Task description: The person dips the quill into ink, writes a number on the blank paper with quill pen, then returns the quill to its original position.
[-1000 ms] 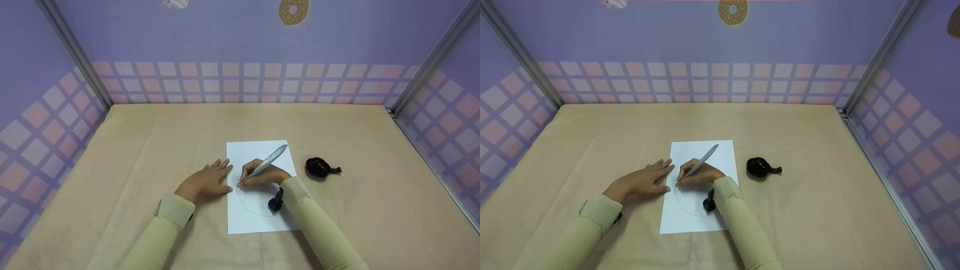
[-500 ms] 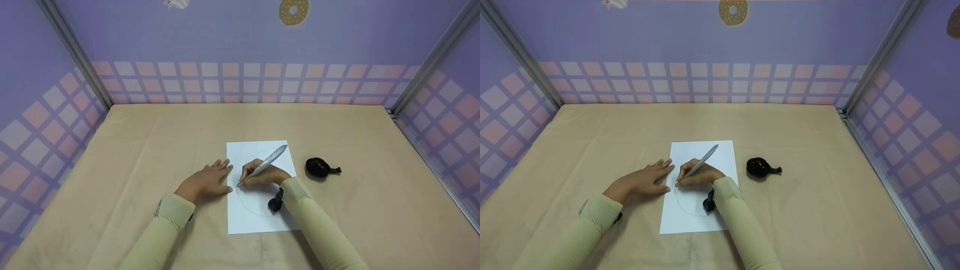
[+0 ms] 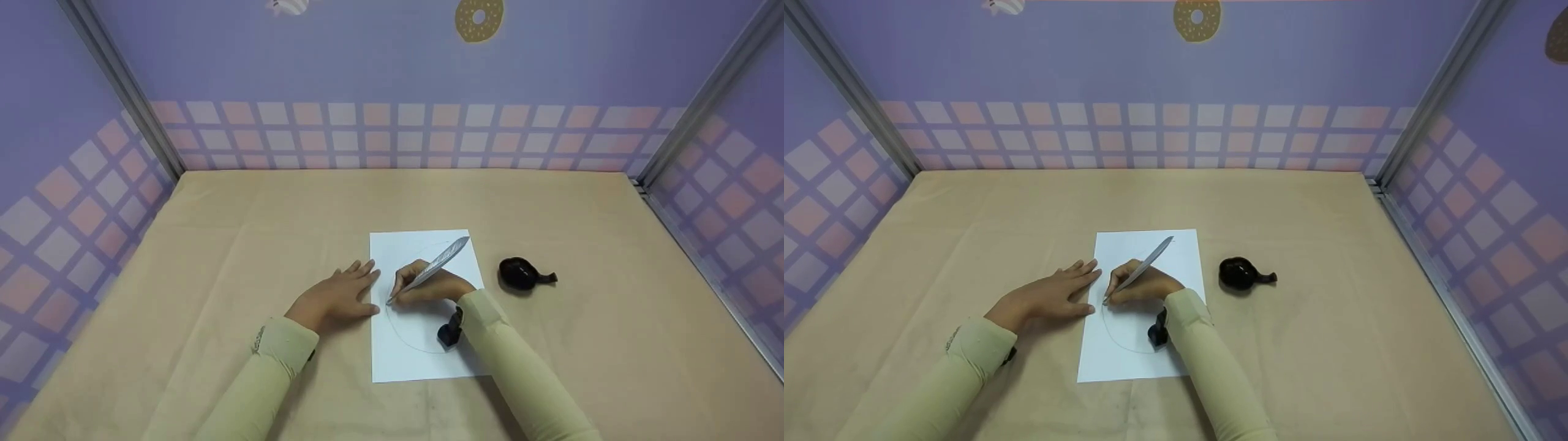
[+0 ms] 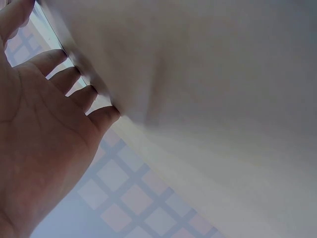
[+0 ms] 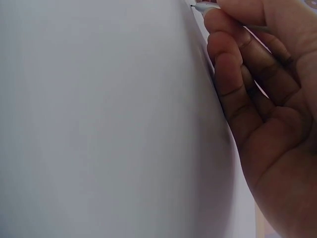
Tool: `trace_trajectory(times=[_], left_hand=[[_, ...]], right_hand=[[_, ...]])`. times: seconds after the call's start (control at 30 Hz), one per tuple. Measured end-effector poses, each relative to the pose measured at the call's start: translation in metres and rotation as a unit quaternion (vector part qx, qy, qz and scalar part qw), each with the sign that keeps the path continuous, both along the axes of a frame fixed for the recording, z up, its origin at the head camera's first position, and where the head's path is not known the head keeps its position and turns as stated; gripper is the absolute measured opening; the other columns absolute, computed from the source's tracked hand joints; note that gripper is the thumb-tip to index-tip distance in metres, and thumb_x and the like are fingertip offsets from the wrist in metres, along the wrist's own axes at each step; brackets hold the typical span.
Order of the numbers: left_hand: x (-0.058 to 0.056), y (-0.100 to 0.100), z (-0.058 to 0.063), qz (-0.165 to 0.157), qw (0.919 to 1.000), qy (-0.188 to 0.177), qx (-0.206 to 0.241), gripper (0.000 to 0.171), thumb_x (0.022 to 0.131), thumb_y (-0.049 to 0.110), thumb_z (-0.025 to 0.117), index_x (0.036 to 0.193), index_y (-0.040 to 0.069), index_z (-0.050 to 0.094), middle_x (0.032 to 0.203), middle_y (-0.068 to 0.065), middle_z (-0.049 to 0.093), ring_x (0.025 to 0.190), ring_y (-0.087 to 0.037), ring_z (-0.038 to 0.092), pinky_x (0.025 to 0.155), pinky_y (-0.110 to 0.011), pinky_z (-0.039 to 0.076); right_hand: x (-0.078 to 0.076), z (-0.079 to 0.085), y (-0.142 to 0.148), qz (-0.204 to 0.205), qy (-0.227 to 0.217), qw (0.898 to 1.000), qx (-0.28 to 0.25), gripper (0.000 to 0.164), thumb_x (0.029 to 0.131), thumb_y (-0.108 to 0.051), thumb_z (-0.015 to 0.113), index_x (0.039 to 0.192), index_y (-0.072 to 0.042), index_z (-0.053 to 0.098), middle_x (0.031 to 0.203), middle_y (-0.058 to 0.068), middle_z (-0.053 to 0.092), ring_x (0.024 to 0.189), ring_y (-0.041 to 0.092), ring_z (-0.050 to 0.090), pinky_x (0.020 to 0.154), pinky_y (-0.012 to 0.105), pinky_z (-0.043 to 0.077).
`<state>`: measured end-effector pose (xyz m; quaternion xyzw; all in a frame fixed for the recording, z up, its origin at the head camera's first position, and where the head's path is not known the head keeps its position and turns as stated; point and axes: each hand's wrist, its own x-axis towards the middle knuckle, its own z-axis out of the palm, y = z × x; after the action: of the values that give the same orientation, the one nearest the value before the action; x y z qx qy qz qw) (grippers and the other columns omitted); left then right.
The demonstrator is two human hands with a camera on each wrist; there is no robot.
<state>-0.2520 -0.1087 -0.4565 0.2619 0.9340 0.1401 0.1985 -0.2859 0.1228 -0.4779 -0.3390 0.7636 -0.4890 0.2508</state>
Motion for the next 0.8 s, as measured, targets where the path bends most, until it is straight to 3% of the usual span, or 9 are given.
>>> trace_trajectory(times=[0.3, 0.53, 0.8], left_hand=[[0.000, -0.001, 0.000, -0.003, 1.0000, 0.001, 0.008, 0.076, 0.092, 0.046, 0.056, 0.154, 0.016, 0.023, 0.163, 0.000, 0.010, 0.151, -0.025, 0.006, 0.121, -0.050, 0.011], [-0.001, 0.000, -0.002, 0.002, 1.0000, 0.000, -0.001, 0.077, 0.092, 0.049, 0.055, 0.154, 0.018, 0.023, 0.163, 0.001, 0.009, 0.151, -0.024, 0.005, 0.122, -0.049, 0.010], [-0.001, -0.001, -0.001, -0.005, 0.9999, -0.001, -0.013, 0.076, 0.093, 0.050, 0.053, 0.155, 0.019, 0.020, 0.163, 0.002, 0.007, 0.151, -0.024, 0.004, 0.121, -0.049, 0.010]], right_hand=[[0.001, 0.000, 0.001, 0.007, 0.009, 1.000, -0.010, 0.012, 0.078, -0.002, 0.070, 0.088, 0.005, 0.069, 0.078, -0.013, 0.066, 0.068, 0.003, 0.051, 0.067, 0.016, 0.041], [0.003, -0.001, 0.000, 0.003, 0.002, 1.000, -0.018, 0.013, 0.079, 0.003, 0.068, 0.089, 0.011, 0.067, 0.081, 0.004, 0.069, 0.067, 0.002, 0.049, 0.066, 0.016, 0.039], [0.015, 0.020, -0.001, 0.002, -0.009, 0.999, -0.036, 0.013, 0.078, 0.008, 0.066, 0.090, 0.014, 0.065, 0.081, 0.005, 0.069, 0.069, 0.003, 0.051, 0.068, 0.017, 0.040]])
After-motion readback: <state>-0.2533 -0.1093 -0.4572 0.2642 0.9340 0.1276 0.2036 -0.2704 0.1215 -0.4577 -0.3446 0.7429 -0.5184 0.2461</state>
